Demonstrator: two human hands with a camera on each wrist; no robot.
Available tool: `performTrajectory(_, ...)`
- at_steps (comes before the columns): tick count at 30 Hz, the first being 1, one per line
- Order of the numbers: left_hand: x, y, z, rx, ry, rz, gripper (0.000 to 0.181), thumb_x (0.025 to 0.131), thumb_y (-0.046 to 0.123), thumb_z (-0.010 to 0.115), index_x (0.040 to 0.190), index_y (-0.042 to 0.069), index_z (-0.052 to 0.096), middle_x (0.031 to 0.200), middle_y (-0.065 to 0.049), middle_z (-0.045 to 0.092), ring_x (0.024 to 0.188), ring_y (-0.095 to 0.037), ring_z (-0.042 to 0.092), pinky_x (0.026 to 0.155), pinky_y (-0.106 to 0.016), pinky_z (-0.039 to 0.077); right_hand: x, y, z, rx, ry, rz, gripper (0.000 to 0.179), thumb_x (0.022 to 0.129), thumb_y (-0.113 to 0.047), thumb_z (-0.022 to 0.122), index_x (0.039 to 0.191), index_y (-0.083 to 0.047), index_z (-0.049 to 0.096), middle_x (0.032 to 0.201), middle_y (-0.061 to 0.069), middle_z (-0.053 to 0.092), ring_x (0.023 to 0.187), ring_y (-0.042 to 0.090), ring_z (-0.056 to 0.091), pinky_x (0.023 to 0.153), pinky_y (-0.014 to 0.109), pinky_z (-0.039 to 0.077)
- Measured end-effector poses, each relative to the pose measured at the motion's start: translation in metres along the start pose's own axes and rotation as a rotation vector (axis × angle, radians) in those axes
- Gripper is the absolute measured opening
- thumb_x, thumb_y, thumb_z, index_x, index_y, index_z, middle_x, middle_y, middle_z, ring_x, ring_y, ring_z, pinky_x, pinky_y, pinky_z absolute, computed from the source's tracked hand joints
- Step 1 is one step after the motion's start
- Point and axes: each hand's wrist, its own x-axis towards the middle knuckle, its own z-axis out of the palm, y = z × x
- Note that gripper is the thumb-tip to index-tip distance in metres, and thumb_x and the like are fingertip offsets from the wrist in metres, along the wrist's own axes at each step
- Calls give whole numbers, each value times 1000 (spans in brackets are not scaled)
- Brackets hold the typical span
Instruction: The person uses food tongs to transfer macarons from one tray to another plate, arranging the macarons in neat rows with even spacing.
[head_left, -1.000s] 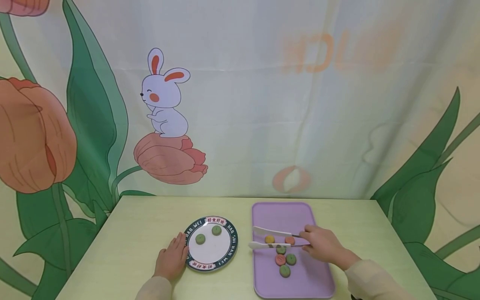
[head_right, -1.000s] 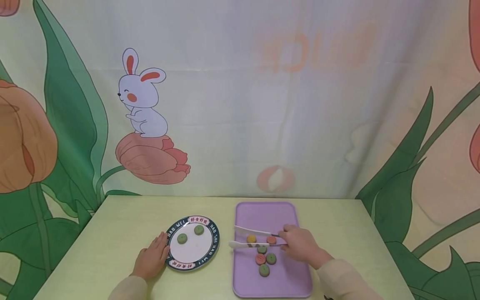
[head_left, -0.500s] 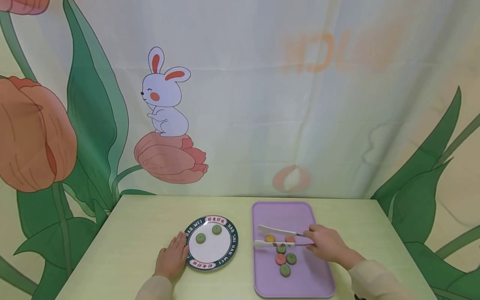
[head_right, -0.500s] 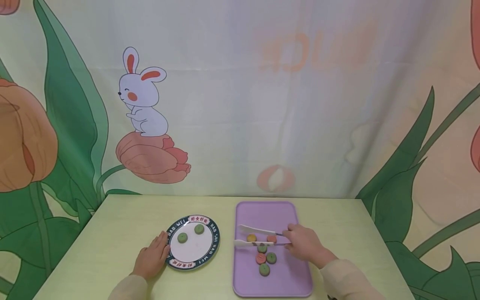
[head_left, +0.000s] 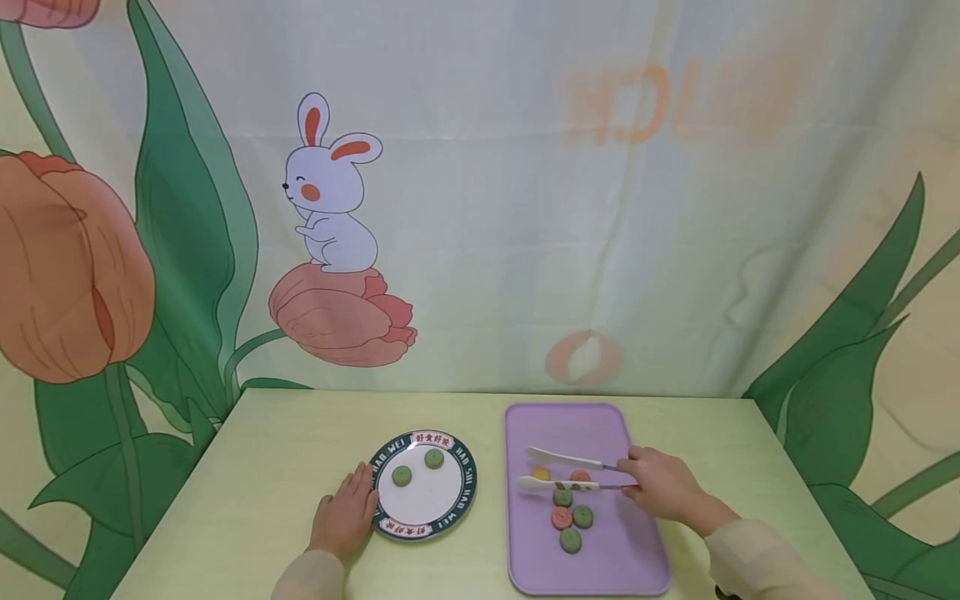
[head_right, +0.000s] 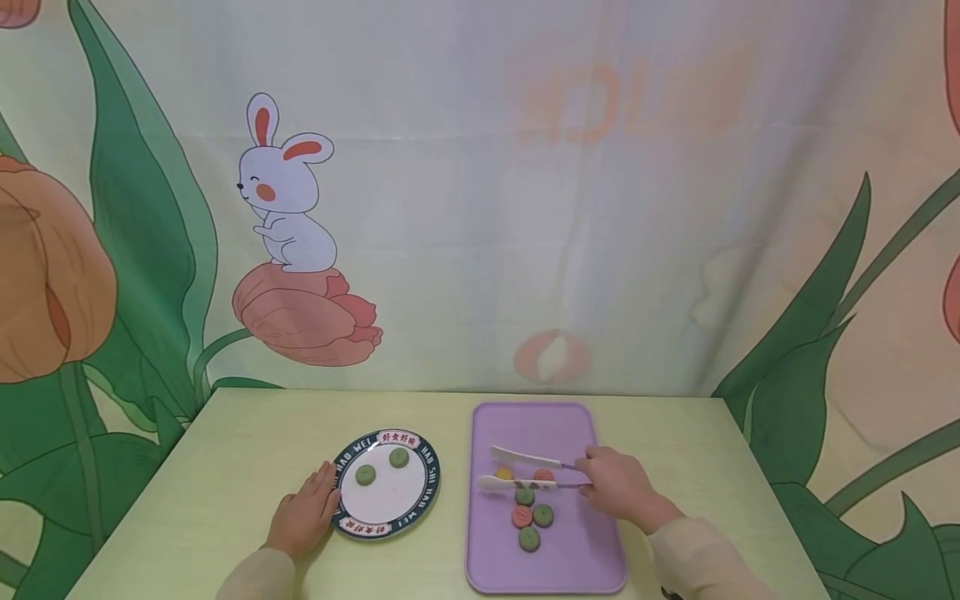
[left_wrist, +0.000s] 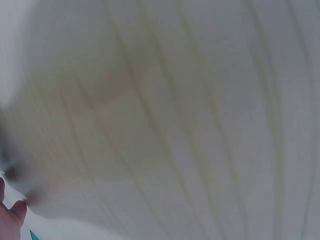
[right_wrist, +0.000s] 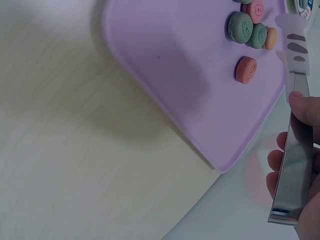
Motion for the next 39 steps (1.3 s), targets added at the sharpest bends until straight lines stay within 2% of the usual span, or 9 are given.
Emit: performTrajectory(39,-1,1,0,-13,3,-1,52,94,32,30,137,3,29,143,-13,30,127,-34,33,94,-55,34,2,4,-4,5,-121,32,15,69,-21,70,74,-15,58,68,-5,45,58,10,43,44,27,33)
